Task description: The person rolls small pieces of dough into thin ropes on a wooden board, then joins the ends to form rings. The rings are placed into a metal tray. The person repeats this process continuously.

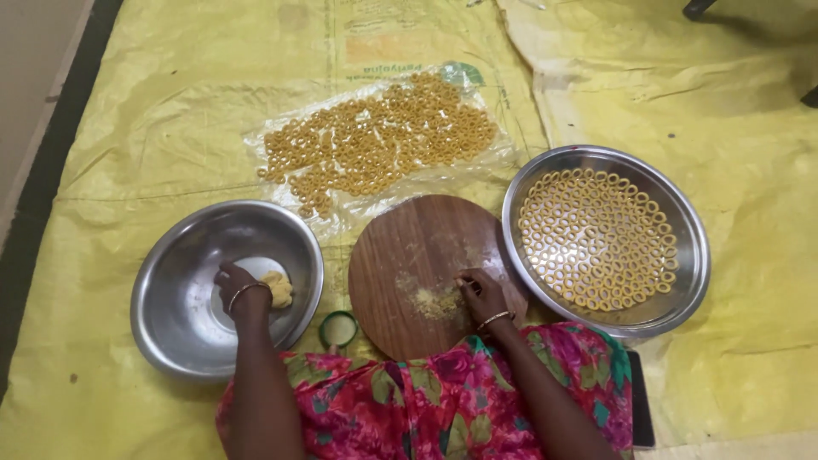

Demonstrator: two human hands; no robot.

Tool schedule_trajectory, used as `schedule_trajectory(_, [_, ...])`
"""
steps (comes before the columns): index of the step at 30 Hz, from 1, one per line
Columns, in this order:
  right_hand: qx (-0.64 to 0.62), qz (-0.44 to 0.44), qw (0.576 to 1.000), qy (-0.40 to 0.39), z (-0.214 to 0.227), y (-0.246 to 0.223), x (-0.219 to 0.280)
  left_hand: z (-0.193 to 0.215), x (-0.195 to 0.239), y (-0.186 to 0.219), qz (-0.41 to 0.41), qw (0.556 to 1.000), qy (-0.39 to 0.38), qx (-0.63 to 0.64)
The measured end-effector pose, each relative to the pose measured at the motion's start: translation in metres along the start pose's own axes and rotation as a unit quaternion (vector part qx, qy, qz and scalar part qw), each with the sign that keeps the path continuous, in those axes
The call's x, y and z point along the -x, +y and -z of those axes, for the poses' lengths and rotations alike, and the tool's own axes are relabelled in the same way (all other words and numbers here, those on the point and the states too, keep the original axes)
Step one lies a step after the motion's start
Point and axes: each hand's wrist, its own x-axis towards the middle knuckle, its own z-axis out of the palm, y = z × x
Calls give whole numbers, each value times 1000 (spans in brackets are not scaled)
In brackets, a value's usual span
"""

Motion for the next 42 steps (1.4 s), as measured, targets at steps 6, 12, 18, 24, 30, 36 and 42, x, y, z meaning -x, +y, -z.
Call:
schedule_trajectory(6, [-197, -72, 974, -91, -21, -4, 2, -29, 91, 78, -164, 792, -152, 569])
schedule_trajectory(12, [-413, -192, 883, -117, -35, -17, 11, -72, 201, 163, -193, 800, -246, 512])
schedule_trajectory(18, [-449, -226, 851, -151, -31, -37, 2, -49, 205, 166, -433, 838, -72, 323])
schedule_trajectory(24, [-428, -245, 861, -124, -36, -27, -9, -67, 207, 177, -542, 797, -33, 265])
schedule_trajectory(30, [-452, -200, 866, -76, -21, -24, -30, -76, 198, 179, -376, 808, -168, 422])
schedule_trajectory(36, [-511, -191, 836, -53, -12, -44, -37, -88, 183, 182, -244, 816, -205, 483])
schedule_trajectory(42, [-437, -163, 884, -28, -13, -48, -34, -92, 180, 180, -185, 833, -222, 473])
